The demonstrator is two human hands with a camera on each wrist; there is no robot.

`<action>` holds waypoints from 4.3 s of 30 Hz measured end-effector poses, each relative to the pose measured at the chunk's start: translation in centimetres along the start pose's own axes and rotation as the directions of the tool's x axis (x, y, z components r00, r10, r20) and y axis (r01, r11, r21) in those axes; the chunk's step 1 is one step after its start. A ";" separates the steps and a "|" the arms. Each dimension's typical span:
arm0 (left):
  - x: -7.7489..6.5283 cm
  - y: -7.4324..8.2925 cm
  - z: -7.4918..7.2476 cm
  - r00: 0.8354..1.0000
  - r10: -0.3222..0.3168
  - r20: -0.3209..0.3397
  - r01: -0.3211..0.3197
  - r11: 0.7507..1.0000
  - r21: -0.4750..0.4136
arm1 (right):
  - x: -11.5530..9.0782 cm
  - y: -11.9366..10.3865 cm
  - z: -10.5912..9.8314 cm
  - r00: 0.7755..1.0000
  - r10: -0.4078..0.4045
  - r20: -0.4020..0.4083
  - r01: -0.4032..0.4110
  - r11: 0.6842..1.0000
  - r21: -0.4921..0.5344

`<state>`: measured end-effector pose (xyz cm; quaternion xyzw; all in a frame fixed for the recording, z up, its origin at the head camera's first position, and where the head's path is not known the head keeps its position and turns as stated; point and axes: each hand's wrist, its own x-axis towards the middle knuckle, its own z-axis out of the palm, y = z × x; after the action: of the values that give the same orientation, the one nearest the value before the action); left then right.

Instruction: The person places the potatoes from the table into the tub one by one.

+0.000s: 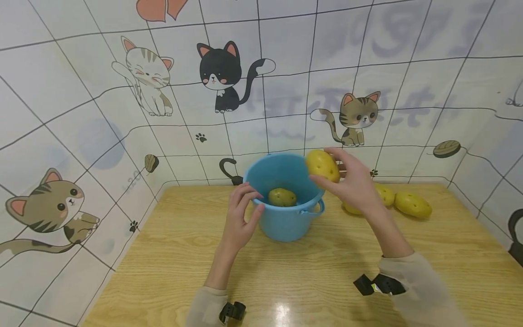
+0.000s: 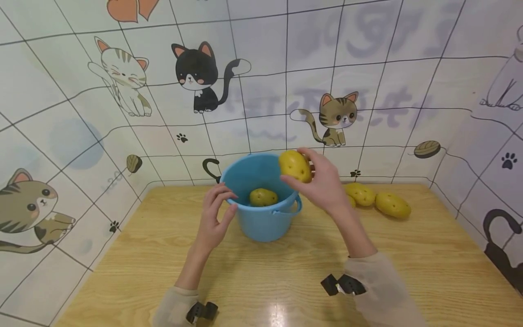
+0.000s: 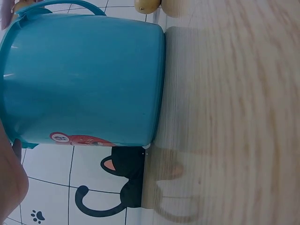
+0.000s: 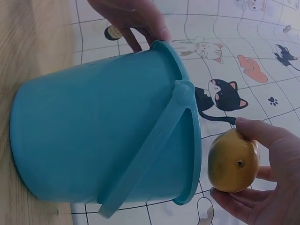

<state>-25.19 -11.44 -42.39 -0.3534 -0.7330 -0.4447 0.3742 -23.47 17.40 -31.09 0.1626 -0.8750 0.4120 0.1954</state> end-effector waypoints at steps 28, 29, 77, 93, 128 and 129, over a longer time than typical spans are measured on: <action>-0.1 -0.2 0.3 0.999 0.033 -0.014 -0.033 0.999 0.000 | 0.4 0.3 4.0 0.987 -0.157 0.033 0.151 0.979 0.138; 0.0 -0.2 0.3 0.999 0.035 -0.015 -0.035 0.999 -0.002 | 0.3 0.3 4.0 0.986 -0.162 0.029 0.156 0.978 0.135; 0.0 0.0 0.1 1.000 0.011 -0.008 -0.011 1.000 -0.001 | -0.8 4.9 -1.6 0.991 -0.079 -0.109 0.087 0.993 0.076; 0.0 0.1 0.1 1.000 0.013 -0.008 -0.013 1.000 -0.002 | -0.8 7.7 -2.6 0.997 -0.034 -0.069 0.036 0.999 0.026; -0.1 0.1 0.2 1.000 0.020 -0.014 -0.020 1.000 -0.002 | -2.2 16.1 -2.1 0.949 0.239 0.204 -0.216 0.968 -0.130; -0.1 0.1 0.2 1.000 0.020 -0.014 -0.020 1.000 -0.002 | -2.2 16.3 -2.0 0.949 0.237 0.207 -0.212 0.968 -0.135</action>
<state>-25.15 -11.23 -42.51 -0.3578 -0.7263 -0.4444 0.3835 -28.39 29.16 -41.63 0.0956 -0.9257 0.3614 0.0571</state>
